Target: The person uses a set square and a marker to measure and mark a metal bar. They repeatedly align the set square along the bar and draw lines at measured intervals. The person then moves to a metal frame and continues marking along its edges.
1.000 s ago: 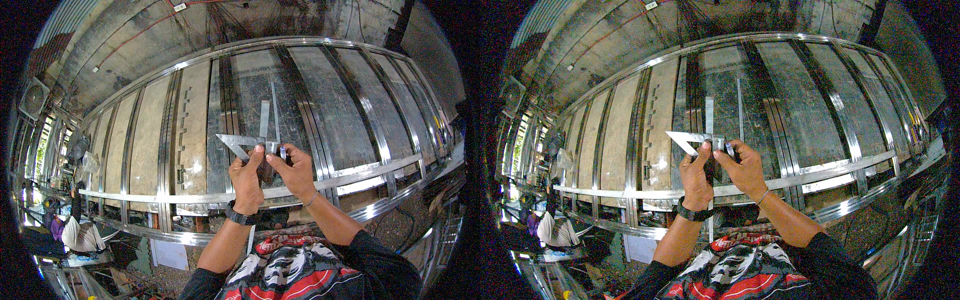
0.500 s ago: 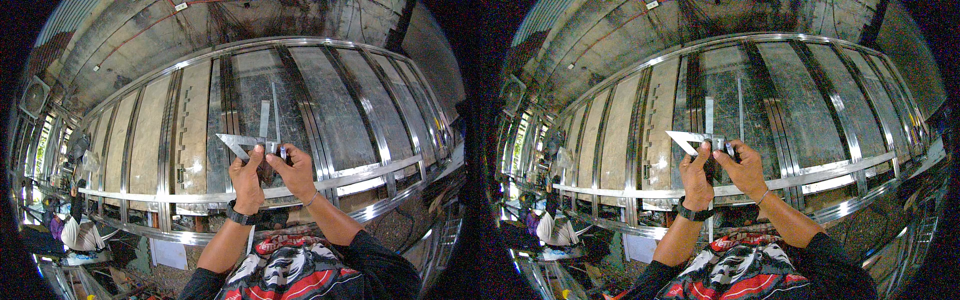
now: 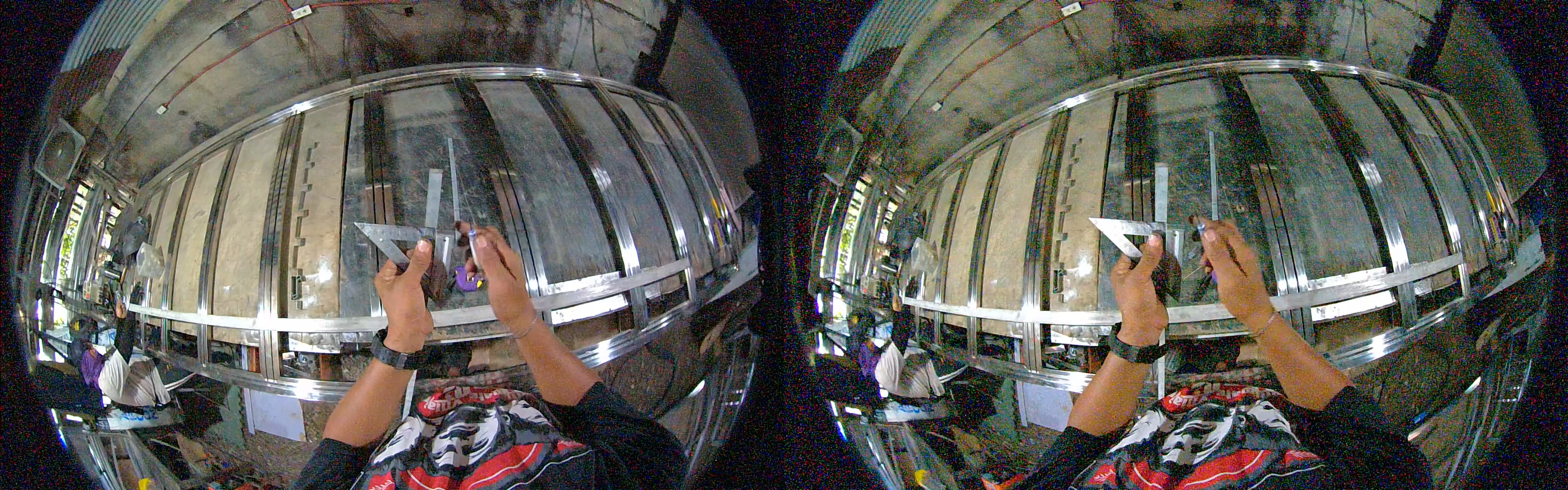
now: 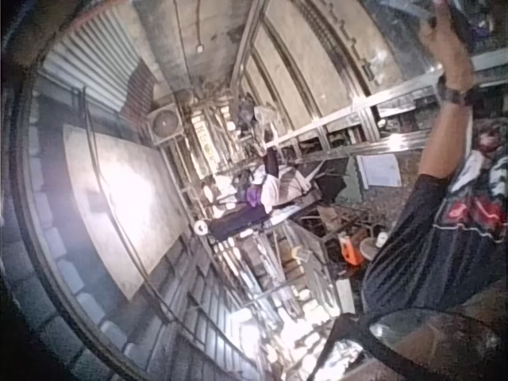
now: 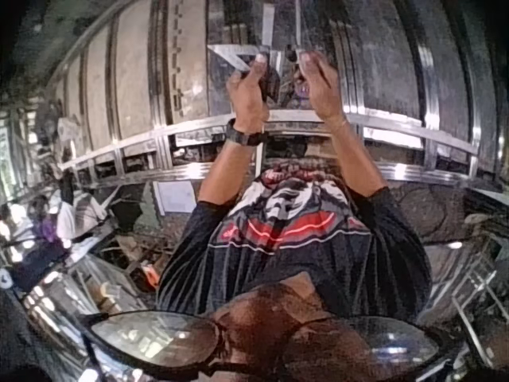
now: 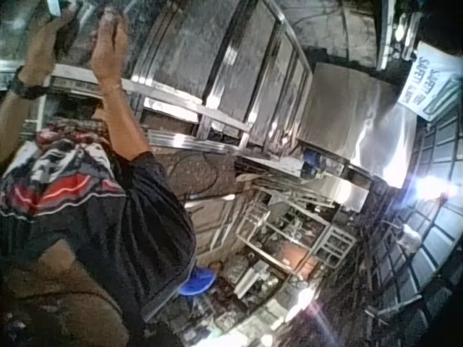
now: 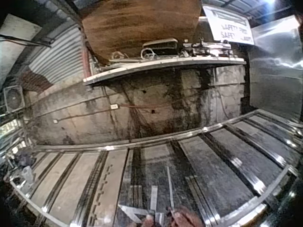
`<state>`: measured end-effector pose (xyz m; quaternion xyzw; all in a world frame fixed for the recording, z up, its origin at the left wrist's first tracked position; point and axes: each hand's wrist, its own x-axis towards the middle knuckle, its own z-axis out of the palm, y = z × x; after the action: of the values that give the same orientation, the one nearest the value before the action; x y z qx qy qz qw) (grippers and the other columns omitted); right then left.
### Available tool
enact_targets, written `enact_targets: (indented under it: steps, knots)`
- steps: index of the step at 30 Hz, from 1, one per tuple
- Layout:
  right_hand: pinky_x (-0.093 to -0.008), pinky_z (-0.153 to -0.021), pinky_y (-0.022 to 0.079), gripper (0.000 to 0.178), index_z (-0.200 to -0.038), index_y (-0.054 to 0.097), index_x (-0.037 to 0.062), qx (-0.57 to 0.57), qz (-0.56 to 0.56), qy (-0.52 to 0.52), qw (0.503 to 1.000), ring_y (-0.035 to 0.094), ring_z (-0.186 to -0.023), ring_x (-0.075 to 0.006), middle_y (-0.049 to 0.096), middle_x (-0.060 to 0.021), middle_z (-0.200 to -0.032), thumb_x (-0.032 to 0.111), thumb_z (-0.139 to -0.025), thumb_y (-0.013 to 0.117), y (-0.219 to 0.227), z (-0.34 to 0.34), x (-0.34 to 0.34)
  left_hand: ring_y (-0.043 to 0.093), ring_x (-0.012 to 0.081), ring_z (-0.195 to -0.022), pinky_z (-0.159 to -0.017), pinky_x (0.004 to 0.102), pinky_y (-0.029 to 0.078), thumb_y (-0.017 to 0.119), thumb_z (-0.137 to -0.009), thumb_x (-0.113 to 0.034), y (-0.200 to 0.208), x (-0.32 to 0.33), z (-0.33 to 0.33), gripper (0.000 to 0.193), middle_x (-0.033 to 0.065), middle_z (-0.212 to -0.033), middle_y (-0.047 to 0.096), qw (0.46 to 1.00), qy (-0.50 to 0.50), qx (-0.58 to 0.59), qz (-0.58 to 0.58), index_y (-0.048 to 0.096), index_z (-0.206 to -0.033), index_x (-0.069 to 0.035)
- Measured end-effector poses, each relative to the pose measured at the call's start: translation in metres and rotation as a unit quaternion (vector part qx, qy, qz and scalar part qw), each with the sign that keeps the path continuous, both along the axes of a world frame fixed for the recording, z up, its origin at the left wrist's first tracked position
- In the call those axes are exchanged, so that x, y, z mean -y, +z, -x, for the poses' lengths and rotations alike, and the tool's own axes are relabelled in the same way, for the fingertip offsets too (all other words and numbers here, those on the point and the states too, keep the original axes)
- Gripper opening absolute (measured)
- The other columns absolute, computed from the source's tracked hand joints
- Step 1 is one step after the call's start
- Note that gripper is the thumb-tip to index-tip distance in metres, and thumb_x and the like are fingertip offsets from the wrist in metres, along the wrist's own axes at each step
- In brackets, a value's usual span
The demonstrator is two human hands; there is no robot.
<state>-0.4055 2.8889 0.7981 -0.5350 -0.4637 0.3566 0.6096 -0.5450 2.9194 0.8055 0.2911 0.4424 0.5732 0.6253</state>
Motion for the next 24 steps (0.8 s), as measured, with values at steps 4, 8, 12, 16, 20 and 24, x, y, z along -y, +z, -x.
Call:
enact_targets:
  steps: [4, 8, 12, 16, 20, 24]
  knots:
    - [-0.0355, -0.067, 0.049, 0.019, -0.104, 0.066, 0.0018, 0.283, -0.063, 0.027, 0.957, 0.062, -0.075, -0.0289, 0.058, -0.0089, -0.083, 0.019, -0.096, 0.062, 0.047, -0.018, 0.0, 0.057, 0.0085, -0.071, -0.065, 0.0257, 0.046, 0.075, -0.091, -0.02, -0.001, 0.001, 0.001, 0.012, -0.0033, -0.082, 0.065, 1.0, 0.001, -0.028, -0.011, 0.069, -0.09, -0.009]
    - [-0.0385, -0.067, 0.051, 0.013, -0.097, 0.069, 0.004, 0.423, -0.107, 0.046, 0.899, 0.064, -0.078, -0.0295, 0.063, -0.0104, -0.086, 0.015, -0.089, 0.068, 0.071, -0.025, -0.004, 0.057, 0.0096, -0.071, -0.064, 0.0257, 0.046, 0.074, -0.092, -0.019, -0.012, -0.002, -0.002, 0.014, -0.0018, -0.082, 0.065, 0.999, 0.019, -0.027, -0.024, 0.068, -0.09, -0.007]
    - [-0.0397, -0.067, 0.052, 0.013, -0.094, 0.07, 0.0053, 0.497, -0.13, 0.039, 0.857, 0.066, -0.079, -0.0304, 0.064, -0.009, -0.087, 0.016, -0.086, 0.071, 0.083, -0.024, -0.01, 0.057, 0.0083, -0.073, -0.066, 0.0252, 0.046, 0.077, -0.09, -0.016, -0.011, 0.0, -0.003, 0.016, 0.0002, -0.084, 0.067, 1.0, 0.024, -0.002, -0.019, 0.071, -0.093, -0.002]
    - [-0.0401, -0.069, 0.052, 0.012, -0.092, 0.069, 0.0063, 0.51, -0.137, 0.043, 0.848, 0.066, -0.08, -0.0301, 0.065, -0.0082, -0.087, 0.017, -0.086, 0.07, 0.082, -0.023, -0.014, 0.058, 0.0086, -0.073, -0.067, 0.0256, 0.047, 0.077, -0.09, -0.017, -0.011, 0.0, -0.003, 0.016, 0.0007, -0.084, 0.067, 1.0, 0.028, -0.013, -0.006, 0.07, -0.093, -0.002]
    - [-0.0407, -0.07, 0.052, 0.012, -0.093, 0.069, 0.0065, 0.52, -0.126, 0.049, 0.844, 0.066, -0.08, -0.0302, 0.065, -0.0081, -0.087, 0.016, -0.086, 0.07, 0.083, -0.023, -0.014, 0.058, 0.0086, -0.074, -0.068, 0.0253, 0.047, 0.077, -0.09, -0.016, -0.011, 0.001, -0.003, 0.016, 0.0007, -0.084, 0.067, 1.0, 0.023, -0.002, -0.014, 0.07, -0.093, -0.002]
    - [-0.0414, -0.07, 0.052, 0.012, -0.093, 0.069, 0.0068, 0.535, -0.121, 0.056, 0.834, 0.065, -0.08, -0.0302, 0.064, -0.0083, -0.088, 0.016, -0.086, 0.07, 0.081, -0.021, -0.016, 0.058, 0.0082, -0.075, -0.068, 0.0248, 0.047, 0.075, -0.091, -0.014, -0.013, 0.001, -0.004, 0.014, 0.0005, -0.085, 0.067, 0.999, 0.034, 0.002, -0.021, 0.07, -0.094, -0.002]
